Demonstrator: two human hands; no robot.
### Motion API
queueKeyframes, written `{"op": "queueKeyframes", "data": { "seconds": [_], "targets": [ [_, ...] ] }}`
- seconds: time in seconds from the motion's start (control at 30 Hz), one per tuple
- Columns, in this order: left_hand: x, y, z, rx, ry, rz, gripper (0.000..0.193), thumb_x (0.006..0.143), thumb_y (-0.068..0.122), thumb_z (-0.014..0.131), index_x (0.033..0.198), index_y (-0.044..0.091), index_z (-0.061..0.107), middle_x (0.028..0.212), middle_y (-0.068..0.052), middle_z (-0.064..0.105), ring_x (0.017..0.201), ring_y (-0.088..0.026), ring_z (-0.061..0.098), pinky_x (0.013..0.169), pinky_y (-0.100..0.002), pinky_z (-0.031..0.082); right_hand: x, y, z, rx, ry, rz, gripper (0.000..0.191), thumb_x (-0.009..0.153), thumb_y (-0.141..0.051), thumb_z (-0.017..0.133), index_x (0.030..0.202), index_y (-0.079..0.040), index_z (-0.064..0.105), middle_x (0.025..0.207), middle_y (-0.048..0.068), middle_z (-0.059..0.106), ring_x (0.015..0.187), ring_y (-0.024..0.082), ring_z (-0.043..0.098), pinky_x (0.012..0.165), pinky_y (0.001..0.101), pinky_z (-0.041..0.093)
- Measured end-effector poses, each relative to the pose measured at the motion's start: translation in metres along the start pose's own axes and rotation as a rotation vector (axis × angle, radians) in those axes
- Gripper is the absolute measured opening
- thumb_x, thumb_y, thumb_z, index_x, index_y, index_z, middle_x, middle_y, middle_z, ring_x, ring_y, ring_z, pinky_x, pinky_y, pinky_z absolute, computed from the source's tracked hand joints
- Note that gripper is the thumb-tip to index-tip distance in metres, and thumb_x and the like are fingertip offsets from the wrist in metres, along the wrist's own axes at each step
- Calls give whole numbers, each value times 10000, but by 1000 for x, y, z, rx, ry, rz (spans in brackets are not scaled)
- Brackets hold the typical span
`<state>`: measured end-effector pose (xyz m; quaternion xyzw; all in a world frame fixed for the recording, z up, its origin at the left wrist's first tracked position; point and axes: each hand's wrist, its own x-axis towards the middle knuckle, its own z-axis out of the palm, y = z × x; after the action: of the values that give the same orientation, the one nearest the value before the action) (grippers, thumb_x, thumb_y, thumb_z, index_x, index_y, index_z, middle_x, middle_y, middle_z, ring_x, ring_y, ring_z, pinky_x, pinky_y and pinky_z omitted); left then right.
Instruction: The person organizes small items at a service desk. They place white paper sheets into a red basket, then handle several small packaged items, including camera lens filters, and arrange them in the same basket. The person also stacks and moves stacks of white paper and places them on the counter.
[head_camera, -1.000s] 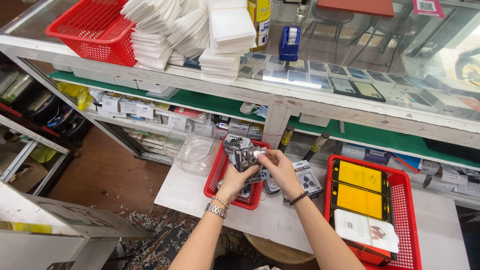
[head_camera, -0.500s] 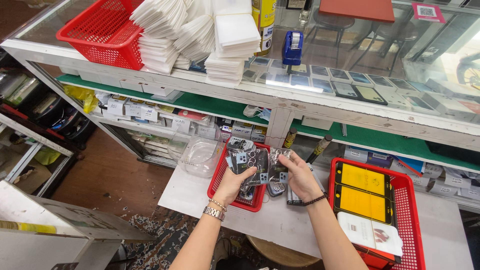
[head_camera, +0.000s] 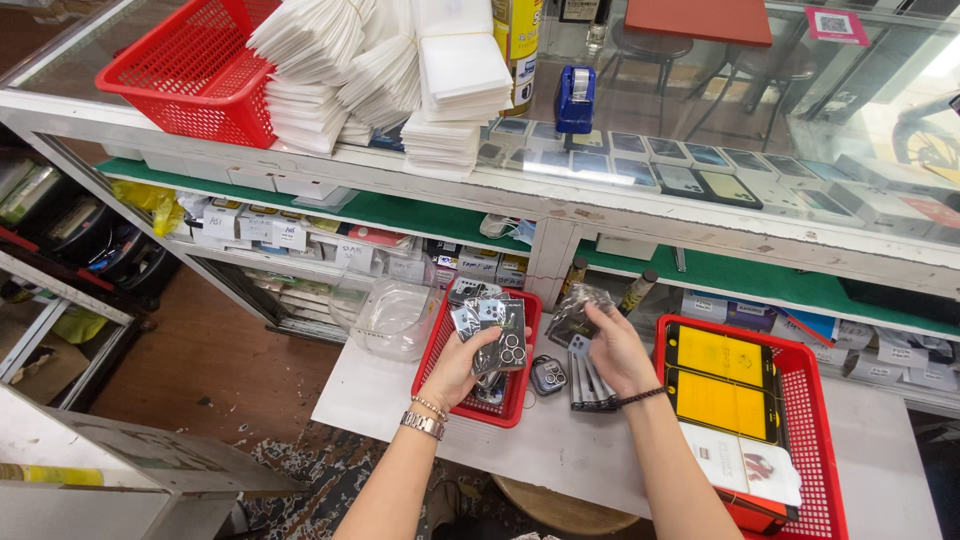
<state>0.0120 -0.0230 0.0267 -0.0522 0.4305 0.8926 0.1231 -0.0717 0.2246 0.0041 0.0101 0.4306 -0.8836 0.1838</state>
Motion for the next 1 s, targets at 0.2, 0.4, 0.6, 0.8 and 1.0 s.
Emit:
{"op": "queueKeyframes", "data": {
  "seconds": [0.2,0.4,0.6,0.8,1.0],
  "targets": [
    [7,-8,-10,81,142,94,369,874,71,756,1223,36,640,1093,-46,738,947,-132,730,807,-314,613,-16,-12,-7,60,-51,41,358,1000,-174,606,1326,-32,569,1240,56,681,1168,172,621,1050,378,457],
    [17,-22,-11,234,143,198,364,856,42,789,1200,26,670,1117,-54,740,979,-132,713,827,-289,594,-12,17,22,-148,-92,136,352,976,-167,616,1309,-52,618,1215,32,692,1142,147,609,1020,337,454],
    [21,-25,-13,50,175,28,329,937,196,709,1202,11,649,1119,-78,743,965,-160,730,816,-310,595,-3,25,25,-66,-11,152,319,968,-144,613,1277,-70,587,1188,43,681,1101,178,635,968,388,495],
    [16,-16,-24,72,153,42,299,935,177,702,1167,-9,675,1081,-76,752,938,-168,731,783,-324,599,-11,-2,13,75,21,78,325,988,-147,599,1298,-52,598,1218,46,687,1115,165,650,980,368,512],
    [19,-17,-11,314,101,182,319,894,110,775,1181,1,685,1115,-49,746,980,-111,703,831,-274,585,-8,17,32,-291,-117,83,363,957,-157,628,1310,-72,623,1199,20,697,1095,109,626,974,305,487]
  ]
}}
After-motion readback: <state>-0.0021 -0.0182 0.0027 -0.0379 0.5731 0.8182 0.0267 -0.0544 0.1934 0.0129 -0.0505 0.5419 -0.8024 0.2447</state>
